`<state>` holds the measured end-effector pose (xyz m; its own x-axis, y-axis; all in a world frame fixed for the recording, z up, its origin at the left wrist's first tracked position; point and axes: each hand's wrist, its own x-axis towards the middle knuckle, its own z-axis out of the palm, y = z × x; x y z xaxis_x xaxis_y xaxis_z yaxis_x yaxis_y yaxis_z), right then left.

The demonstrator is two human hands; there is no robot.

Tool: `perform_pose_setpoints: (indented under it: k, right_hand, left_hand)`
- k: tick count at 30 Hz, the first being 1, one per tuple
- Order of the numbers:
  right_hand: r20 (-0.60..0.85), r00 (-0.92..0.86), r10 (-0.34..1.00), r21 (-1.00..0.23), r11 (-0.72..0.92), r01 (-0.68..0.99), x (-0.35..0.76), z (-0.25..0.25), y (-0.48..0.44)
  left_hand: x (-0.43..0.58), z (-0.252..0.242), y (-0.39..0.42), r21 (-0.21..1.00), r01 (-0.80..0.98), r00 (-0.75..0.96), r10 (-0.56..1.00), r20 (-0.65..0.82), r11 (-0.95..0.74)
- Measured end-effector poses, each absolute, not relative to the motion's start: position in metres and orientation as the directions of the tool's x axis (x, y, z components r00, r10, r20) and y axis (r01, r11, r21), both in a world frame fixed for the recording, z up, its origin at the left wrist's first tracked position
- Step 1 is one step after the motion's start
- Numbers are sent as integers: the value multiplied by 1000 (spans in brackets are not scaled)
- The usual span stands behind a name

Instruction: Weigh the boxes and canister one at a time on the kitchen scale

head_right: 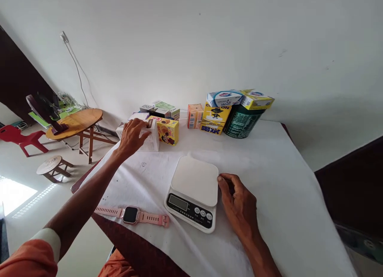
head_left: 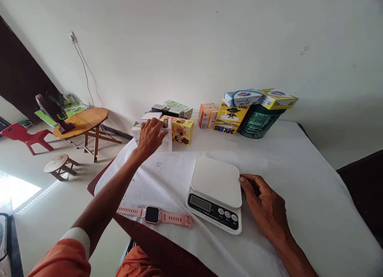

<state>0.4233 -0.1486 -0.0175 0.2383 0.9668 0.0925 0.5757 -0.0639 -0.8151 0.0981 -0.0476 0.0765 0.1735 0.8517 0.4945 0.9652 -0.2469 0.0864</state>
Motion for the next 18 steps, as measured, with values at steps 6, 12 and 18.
perform_pose_setpoints:
  k: [6, 12, 18]
  right_hand:
    - [106, 223, 969, -825, -40, 564, 427, -17, -147]
    - [134, 222, 966, -853, -2, 523, 430, -19, -144]
    - [178, 220, 959, -873, 51, 485, 432, -22, -141]
  left_hand:
    - [88, 88, -28, 54, 957, 248, 897, 367, -286]
    - [63, 115, 0, 2, 953, 303, 953, -4, -303]
    - [58, 133, -14, 108, 923, 362, 929, 79, -368]
